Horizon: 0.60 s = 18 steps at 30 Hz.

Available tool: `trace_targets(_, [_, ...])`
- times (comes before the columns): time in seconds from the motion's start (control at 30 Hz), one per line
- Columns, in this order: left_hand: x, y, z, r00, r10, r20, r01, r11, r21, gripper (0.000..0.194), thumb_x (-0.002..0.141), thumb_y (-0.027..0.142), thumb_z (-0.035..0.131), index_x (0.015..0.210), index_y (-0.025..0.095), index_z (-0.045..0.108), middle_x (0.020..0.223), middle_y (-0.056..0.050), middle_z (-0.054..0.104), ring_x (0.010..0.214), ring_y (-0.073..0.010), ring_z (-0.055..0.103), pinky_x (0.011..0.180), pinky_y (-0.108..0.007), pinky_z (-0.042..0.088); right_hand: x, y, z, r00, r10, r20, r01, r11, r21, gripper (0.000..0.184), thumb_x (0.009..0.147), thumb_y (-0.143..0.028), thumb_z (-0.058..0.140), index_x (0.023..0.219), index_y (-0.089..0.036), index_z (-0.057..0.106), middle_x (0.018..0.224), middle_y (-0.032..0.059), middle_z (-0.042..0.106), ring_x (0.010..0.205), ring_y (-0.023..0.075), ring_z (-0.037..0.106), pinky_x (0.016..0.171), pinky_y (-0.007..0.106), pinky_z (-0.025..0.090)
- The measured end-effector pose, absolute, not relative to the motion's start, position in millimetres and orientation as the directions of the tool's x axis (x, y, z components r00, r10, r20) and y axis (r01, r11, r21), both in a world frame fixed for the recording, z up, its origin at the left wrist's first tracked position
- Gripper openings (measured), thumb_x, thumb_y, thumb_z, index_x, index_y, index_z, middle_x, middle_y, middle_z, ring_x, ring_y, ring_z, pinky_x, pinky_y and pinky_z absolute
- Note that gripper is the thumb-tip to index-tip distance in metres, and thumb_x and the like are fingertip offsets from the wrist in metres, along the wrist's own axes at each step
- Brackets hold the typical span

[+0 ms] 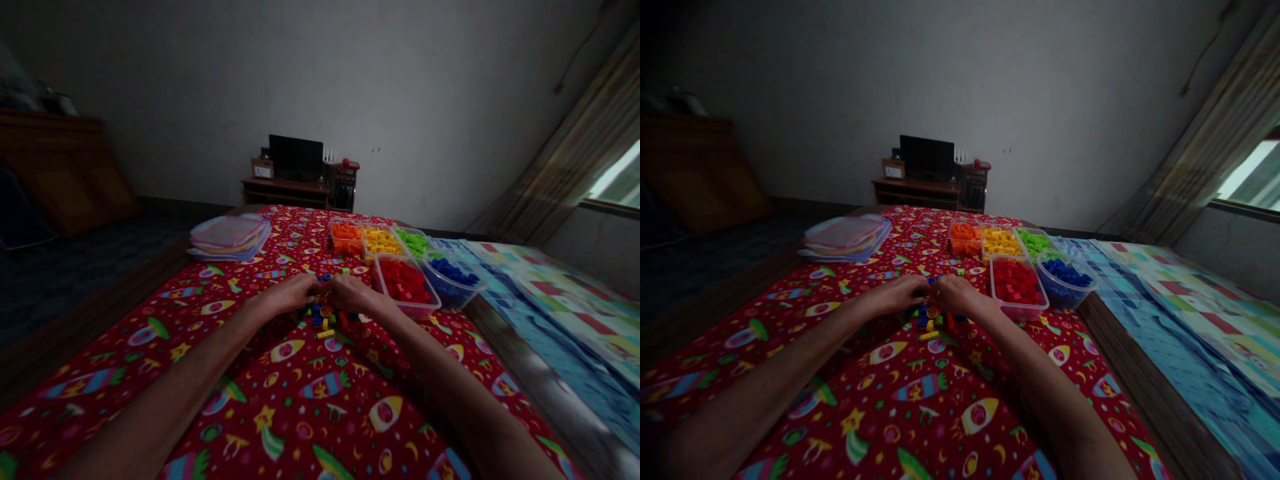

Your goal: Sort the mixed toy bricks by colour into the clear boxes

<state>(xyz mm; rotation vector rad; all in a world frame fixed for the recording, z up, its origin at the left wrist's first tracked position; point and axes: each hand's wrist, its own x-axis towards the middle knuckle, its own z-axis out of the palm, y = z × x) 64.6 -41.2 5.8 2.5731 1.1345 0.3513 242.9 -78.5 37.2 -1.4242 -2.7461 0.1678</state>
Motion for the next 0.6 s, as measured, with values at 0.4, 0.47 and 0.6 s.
trace_targets(0.4, [42, -25, 11, 0.558, 0.8, 0.222, 0.704, -0.598, 0.384, 0.02, 0.076, 0.029, 0.055, 0.079, 0.019, 0.072, 0.079, -0.004, 0.07, 0.076, -0.0185, 0.061, 0.07, -0.023, 0.044, 240, -79, 30, -0.584, 0.812, -0.012, 0.798, 0.571, -0.192, 0.022, 0.079, -0.028, 0.06, 0.096, -0.018, 0.07, 0.087, 0.0049, 0.069, 0.071, 0.0128, 0.058, 0.055, 0.02, 0.032])
trace_targets(0.47, [42, -27, 18, 0.546, 0.814, 0.2, 0.703, -0.575, 0.419, 0.023, 0.076, 0.034, 0.055, 0.075, 0.019, 0.072, 0.075, -0.003, 0.07, 0.073, -0.0181, 0.06, 0.067, -0.023, 0.043, 237, -79, 28, -0.584, 0.812, -0.009, 0.795, 0.569, -0.209, 0.021, 0.078, -0.026, 0.061, 0.094, -0.016, 0.069, 0.084, 0.0048, 0.069, 0.069, 0.0122, 0.057, 0.055, 0.02, 0.032])
trace_targets(0.6, [44, -33, 25, 0.535, 0.823, 0.191, 0.683, -0.554, 0.475, 0.024, 0.075, 0.036, 0.056, 0.07, 0.018, 0.072, 0.069, -0.003, 0.068, 0.069, -0.0169, 0.059, 0.065, -0.022, 0.042, 235, -77, 27, -0.585, 0.81, 0.042, 0.759, 0.565, -0.323, 0.015, 0.074, -0.019, 0.06, 0.086, -0.014, 0.068, 0.075, 0.0018, 0.067, 0.063, 0.0098, 0.053, 0.054, 0.019, 0.032])
